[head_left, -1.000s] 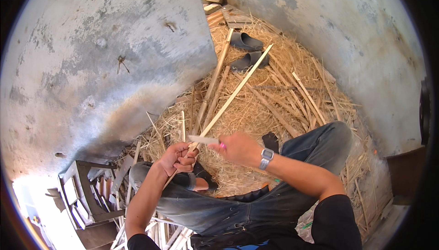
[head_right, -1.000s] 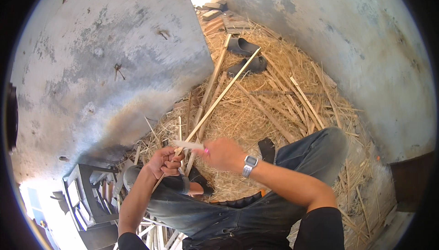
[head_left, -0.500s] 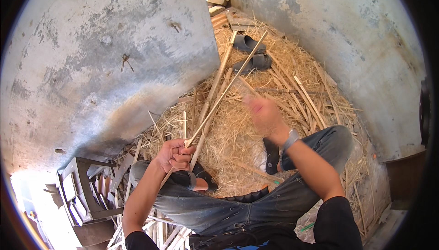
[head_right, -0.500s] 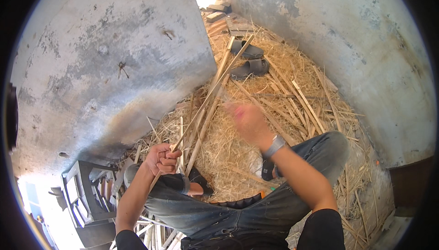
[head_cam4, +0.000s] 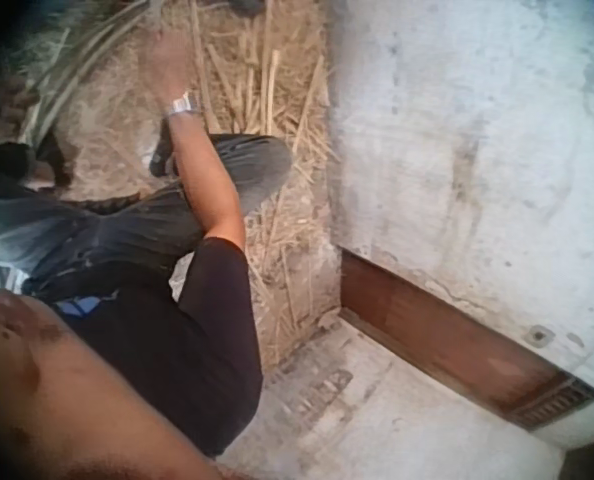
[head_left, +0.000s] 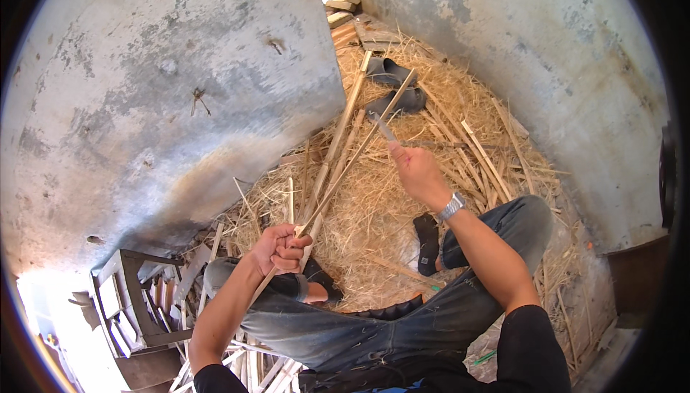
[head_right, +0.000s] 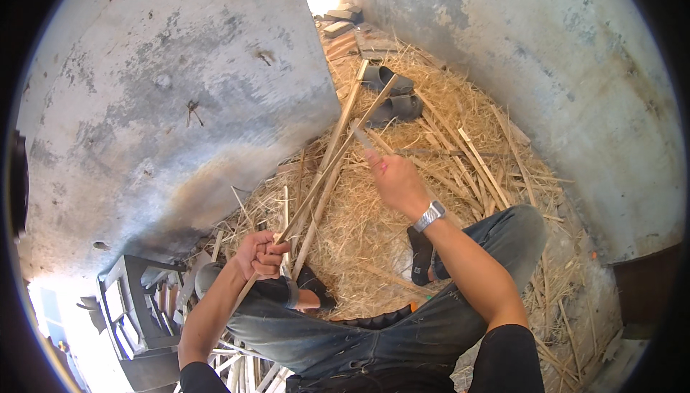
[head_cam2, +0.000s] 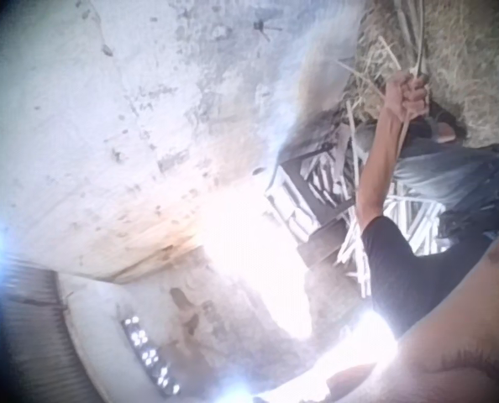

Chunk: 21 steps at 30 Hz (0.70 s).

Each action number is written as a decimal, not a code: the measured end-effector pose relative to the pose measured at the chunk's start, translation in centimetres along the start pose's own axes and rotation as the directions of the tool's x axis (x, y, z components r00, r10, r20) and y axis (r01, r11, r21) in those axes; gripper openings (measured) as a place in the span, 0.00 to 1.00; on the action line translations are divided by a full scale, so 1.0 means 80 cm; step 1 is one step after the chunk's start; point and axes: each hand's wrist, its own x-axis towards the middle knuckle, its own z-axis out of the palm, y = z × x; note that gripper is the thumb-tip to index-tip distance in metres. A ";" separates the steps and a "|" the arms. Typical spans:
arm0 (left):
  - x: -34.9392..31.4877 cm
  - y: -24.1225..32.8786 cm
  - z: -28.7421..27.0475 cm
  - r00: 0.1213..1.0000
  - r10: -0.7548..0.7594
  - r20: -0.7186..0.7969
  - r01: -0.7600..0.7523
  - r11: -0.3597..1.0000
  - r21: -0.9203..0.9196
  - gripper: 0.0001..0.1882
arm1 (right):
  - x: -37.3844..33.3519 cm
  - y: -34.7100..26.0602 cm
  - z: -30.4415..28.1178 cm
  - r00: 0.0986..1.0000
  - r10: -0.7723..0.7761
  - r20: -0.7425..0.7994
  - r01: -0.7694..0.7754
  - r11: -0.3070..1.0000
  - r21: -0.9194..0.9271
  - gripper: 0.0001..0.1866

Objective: The person uses a small knife to shave and smooth several thin strips of bamboo while sitting on the floor.

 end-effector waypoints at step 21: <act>0.021 -0.028 0.052 0.812 0.459 -0.360 -0.157 0.766 0.623 0.21 | -0.051 -0.003 0.054 0.972 -0.217 0.089 0.223 0.972 -0.068 0.31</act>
